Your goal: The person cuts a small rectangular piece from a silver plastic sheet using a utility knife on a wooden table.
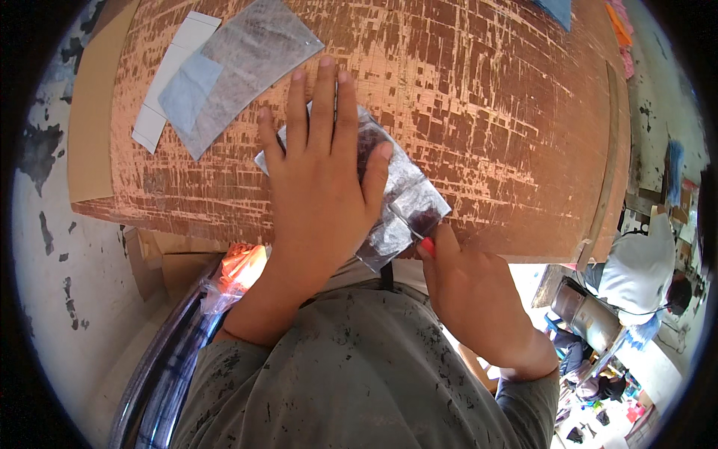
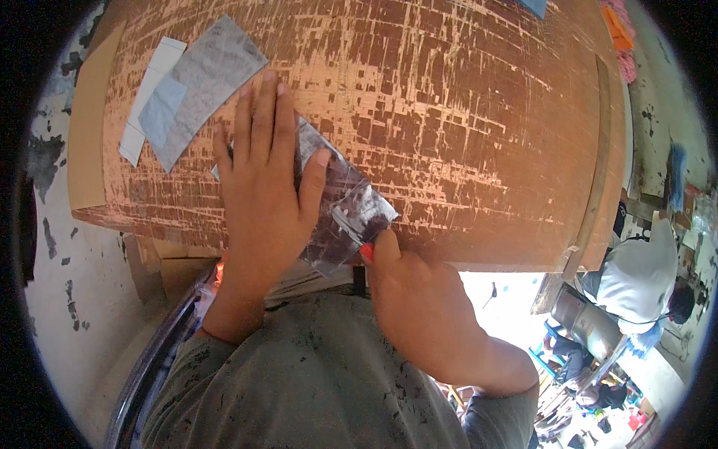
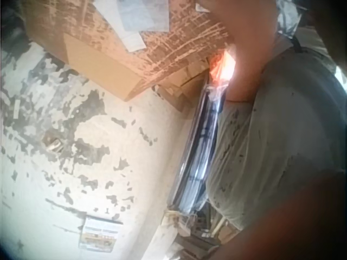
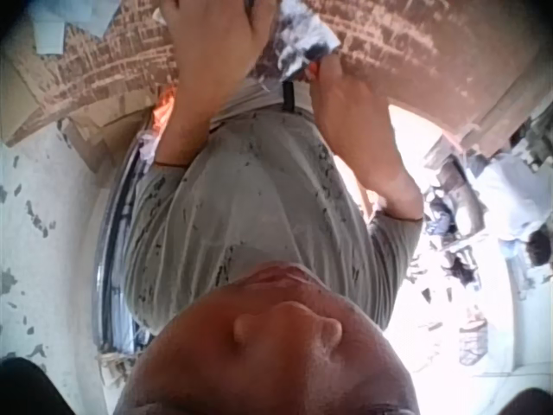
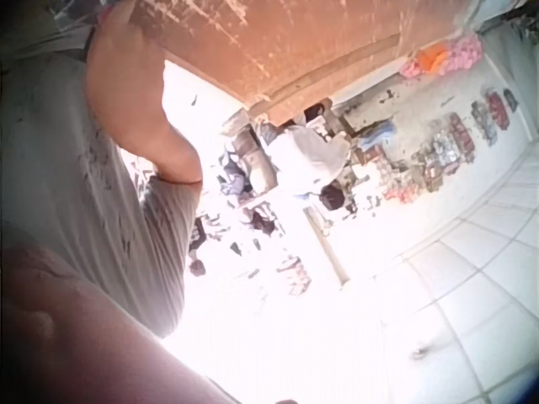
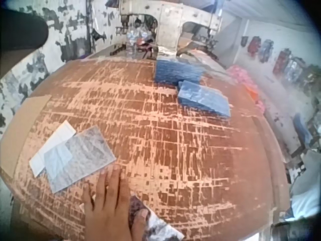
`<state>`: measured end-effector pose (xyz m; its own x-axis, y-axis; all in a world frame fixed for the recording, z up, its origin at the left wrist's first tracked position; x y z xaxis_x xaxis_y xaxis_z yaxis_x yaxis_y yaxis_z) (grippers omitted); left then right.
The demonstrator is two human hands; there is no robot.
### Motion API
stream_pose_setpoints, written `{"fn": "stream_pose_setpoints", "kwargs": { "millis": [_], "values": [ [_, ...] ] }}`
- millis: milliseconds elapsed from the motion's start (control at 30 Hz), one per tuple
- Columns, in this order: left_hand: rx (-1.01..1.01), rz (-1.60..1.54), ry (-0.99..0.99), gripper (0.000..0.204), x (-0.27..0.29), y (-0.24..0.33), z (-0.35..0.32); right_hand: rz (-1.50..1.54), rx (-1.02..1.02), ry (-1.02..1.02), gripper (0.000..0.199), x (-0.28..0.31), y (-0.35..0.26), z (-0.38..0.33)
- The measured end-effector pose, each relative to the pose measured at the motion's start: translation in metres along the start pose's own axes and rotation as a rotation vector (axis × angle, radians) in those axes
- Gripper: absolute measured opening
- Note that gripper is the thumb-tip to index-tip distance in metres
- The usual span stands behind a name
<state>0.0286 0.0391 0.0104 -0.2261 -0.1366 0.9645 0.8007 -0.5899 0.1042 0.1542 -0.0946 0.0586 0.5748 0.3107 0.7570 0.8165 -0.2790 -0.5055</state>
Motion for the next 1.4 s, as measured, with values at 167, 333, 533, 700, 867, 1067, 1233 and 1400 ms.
{"fn": "stream_pose_setpoints", "kwargs": {
  "millis": [167,333,533,700,867,1067,1233,1400],
  "values": [
    [0.001,-0.019,0.003,0.069,-0.001,-0.002,0.000,-0.020,0.016,0.011,0.020,-0.003,-0.001,-0.005],
    [-0.015,-0.022,0.007,0.069,0.000,-0.002,-0.002,-0.002,-0.050,-0.051,0.019,-0.003,0.002,-0.009],
    [-0.014,-0.030,-0.002,0.069,0.000,0.000,0.000,0.021,-0.087,-0.034,0.021,-0.007,0.010,-0.018],
    [-0.017,-0.039,0.011,0.070,0.000,-0.002,-0.001,0.010,-0.093,-0.044,0.022,-0.009,0.012,-0.021],
    [-0.019,-0.043,0.008,0.071,0.000,-0.003,-0.001,-0.041,-0.085,-0.055,0.026,-0.009,0.009,-0.020],
    [-0.017,-0.070,-0.001,0.073,0.001,-0.001,0.000,0.019,-0.134,-0.030,0.022,-0.006,0.012,-0.021],
    [-0.012,-0.077,-0.017,0.074,0.002,-0.002,0.000,0.004,-0.120,-0.047,0.025,0.006,0.008,-0.029],
    [-0.019,-0.050,-0.024,0.075,0.002,0.000,-0.001,0.101,-0.106,0.035,0.020,0.014,0.008,-0.029]
  ]
}}
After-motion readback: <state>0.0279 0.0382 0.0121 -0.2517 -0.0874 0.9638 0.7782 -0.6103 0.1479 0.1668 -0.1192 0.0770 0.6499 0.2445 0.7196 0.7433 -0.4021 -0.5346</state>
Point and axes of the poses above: each hand's wrist, its own z-axis towards the middle knuckle, its own x-axis out of the back of the hand, y = z × x, the point moved 5 cm from there along z, towards the middle knuckle, and after that the axes turned 10 degrees about z, right-handed, at the moved point
